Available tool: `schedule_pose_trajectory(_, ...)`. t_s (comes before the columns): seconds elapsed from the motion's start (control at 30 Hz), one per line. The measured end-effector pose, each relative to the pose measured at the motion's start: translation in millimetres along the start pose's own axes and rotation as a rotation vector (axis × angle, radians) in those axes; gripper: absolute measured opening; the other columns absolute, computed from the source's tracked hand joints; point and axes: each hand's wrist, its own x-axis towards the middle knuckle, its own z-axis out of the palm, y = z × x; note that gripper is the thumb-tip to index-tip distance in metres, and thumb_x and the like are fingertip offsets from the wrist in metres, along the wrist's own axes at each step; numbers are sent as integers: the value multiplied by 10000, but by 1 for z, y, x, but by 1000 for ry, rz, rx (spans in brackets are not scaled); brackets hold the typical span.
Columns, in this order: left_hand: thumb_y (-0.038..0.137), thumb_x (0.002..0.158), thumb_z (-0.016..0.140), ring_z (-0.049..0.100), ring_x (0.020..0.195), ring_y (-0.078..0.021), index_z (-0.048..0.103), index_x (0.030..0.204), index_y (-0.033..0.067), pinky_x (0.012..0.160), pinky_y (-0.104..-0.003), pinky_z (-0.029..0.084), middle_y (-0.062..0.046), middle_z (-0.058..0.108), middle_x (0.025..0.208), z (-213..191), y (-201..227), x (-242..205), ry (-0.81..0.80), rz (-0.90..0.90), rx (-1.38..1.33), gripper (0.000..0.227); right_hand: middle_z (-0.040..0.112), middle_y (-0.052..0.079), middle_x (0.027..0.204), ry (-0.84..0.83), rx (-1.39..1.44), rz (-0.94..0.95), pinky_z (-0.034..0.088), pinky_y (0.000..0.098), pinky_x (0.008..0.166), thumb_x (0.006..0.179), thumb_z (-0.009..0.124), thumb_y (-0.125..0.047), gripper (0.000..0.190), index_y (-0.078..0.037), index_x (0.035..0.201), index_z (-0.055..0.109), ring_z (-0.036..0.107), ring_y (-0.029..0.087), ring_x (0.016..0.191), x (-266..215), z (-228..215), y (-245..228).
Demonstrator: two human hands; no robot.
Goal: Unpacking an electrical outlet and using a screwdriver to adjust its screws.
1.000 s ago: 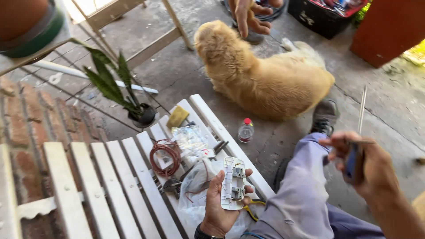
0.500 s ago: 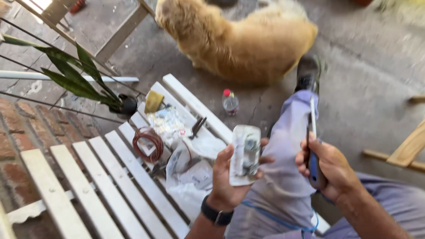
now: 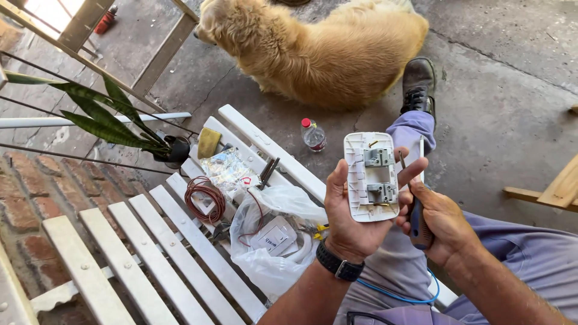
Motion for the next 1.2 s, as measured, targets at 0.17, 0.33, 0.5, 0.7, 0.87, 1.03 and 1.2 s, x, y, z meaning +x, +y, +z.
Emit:
schedule_pose_trajectory(0.17,441,1033,546,446,1387,-473,504,1459,-12,810,-400,568,-277,556,1385,5,-9,6,-54,0,-55,623,468,-88,717,7,117,8,422,260,415,1067,545,-426,290,-179,915,548,458,106,514,-8,5,-9)
schedule_pose_trajectory(0.33,474,1028,524,491,1340,-424,510,1454,-26,858,-414,577,-278,536,1429,12,-5,9,-75,-36,-54,657,521,62,600,-97,109,80,438,242,356,1044,544,-421,263,-190,921,532,517,164,434,-12,-1,-13)
schedule_pose_trajectory(0.5,512,1011,493,664,1004,-359,426,1536,29,386,-475,550,-243,468,1497,19,0,7,-16,-104,-64,716,531,110,598,-161,112,187,469,273,335,1039,516,-481,336,-153,1014,583,549,201,427,-13,-3,-7)
schedule_pose_trajectory(0.7,488,1035,482,365,1464,-435,417,1529,0,405,-531,550,-265,451,1502,13,2,2,-49,-65,-84,697,523,145,579,-179,103,179,436,267,335,1039,515,-468,332,-144,1021,579,498,210,383,-19,2,-6)
schedule_pose_trajectory(0.87,452,1033,520,419,1422,-433,463,1481,-30,717,-452,633,-283,473,1490,9,5,2,-94,-40,-84,661,541,150,601,-157,27,173,419,263,326,1044,507,-469,352,-126,1010,575,500,207,393,-22,3,-7)
schedule_pose_trajectory(1.03,399,1024,558,450,1391,-448,482,1488,-8,864,-406,577,-280,524,1430,14,10,1,-112,14,-40,621,541,141,607,-90,-127,62,368,278,353,992,576,-358,248,-127,1077,599,484,207,411,-28,2,-29)
schedule_pose_trajectory(1.2,389,1023,531,413,1406,-474,430,1516,-39,801,-421,621,-307,483,1464,16,17,-8,-99,12,-52,661,547,146,732,-61,-308,-255,383,377,426,971,539,-86,156,-27,1115,521,509,267,525,0,14,-83)
